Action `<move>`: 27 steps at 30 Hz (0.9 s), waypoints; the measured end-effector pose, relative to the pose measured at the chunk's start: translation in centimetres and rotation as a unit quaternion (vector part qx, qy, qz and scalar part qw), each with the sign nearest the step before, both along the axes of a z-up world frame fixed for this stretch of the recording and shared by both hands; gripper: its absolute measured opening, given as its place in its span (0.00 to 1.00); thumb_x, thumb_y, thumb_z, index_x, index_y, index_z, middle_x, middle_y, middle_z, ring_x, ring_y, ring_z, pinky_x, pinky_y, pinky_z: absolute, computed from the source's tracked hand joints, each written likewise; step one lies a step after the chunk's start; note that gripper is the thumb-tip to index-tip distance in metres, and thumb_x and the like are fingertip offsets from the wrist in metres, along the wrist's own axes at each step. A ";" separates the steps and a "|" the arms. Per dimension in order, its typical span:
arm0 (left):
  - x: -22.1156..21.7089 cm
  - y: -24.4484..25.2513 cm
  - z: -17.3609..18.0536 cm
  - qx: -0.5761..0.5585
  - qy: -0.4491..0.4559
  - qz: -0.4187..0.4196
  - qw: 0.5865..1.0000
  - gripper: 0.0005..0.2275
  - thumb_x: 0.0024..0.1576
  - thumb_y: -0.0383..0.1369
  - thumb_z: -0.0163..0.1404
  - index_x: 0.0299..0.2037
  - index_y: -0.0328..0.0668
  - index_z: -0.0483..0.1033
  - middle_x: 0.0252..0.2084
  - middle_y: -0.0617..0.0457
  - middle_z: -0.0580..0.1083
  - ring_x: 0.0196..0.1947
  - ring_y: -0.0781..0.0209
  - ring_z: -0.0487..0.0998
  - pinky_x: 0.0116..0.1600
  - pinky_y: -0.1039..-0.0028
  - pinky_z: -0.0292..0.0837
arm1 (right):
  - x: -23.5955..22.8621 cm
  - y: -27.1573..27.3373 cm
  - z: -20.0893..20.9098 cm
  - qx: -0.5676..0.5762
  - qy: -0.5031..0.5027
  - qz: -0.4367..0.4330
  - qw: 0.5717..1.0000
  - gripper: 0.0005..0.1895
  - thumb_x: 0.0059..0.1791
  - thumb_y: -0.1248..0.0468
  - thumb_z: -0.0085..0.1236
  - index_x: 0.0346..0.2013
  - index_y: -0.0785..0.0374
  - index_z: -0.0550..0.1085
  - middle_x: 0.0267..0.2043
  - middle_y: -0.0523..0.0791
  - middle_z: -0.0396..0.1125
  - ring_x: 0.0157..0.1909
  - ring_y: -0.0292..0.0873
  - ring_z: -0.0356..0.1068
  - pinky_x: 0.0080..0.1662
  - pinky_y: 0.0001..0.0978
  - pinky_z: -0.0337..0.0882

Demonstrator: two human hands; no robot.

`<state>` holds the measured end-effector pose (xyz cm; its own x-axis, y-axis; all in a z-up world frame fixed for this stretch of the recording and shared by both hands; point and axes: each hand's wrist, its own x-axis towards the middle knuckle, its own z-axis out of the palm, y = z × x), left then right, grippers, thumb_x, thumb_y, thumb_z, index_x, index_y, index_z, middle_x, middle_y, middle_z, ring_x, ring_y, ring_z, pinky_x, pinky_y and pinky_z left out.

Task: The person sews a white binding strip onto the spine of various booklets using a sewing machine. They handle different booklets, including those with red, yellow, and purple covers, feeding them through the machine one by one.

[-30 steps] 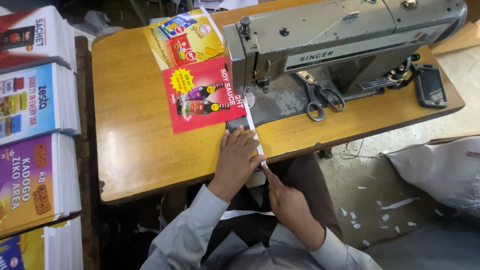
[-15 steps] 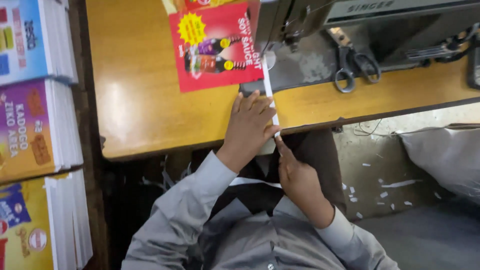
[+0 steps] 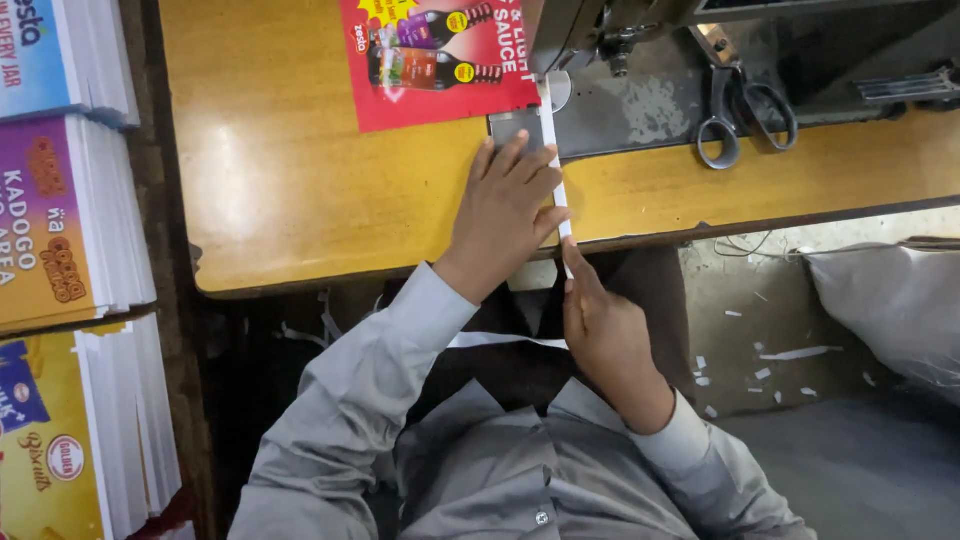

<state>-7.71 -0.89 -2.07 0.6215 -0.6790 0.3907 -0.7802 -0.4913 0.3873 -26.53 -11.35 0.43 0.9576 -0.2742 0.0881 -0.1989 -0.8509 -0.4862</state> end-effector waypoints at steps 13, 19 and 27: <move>2.2 -0.7 -0.2 0.005 -0.013 0.008 1.000 0.17 0.64 0.52 0.56 0.50 0.49 0.81 0.61 0.47 0.77 0.70 0.39 0.71 0.76 0.40 0.54 | 2.0 0.0 0.8 -0.015 -0.037 -0.008 0.999 0.29 0.59 0.63 0.49 0.77 0.49 0.68 0.22 0.53 0.73 0.26 0.61 0.75 0.31 0.54 0.72; 1.1 -0.5 -0.5 -0.019 -0.051 -0.028 0.998 0.21 0.61 0.53 0.59 0.52 0.44 0.82 0.62 0.44 0.76 0.71 0.39 0.69 0.74 0.42 0.57 | 1.1 0.3 0.5 0.041 -0.027 -0.001 0.999 0.29 0.60 0.62 0.46 0.79 0.49 0.64 0.20 0.53 0.72 0.27 0.63 0.75 0.33 0.59 0.71; -2.7 0.5 -0.4 -0.050 -0.024 -0.039 0.998 0.21 0.61 0.54 0.58 0.50 0.47 0.77 0.63 0.45 0.73 0.70 0.38 0.70 0.74 0.41 0.61 | -2.5 0.3 -0.9 0.100 0.018 -0.006 0.995 0.27 0.62 0.61 0.38 0.78 0.54 0.65 0.21 0.48 0.73 0.26 0.56 0.76 0.30 0.49 0.74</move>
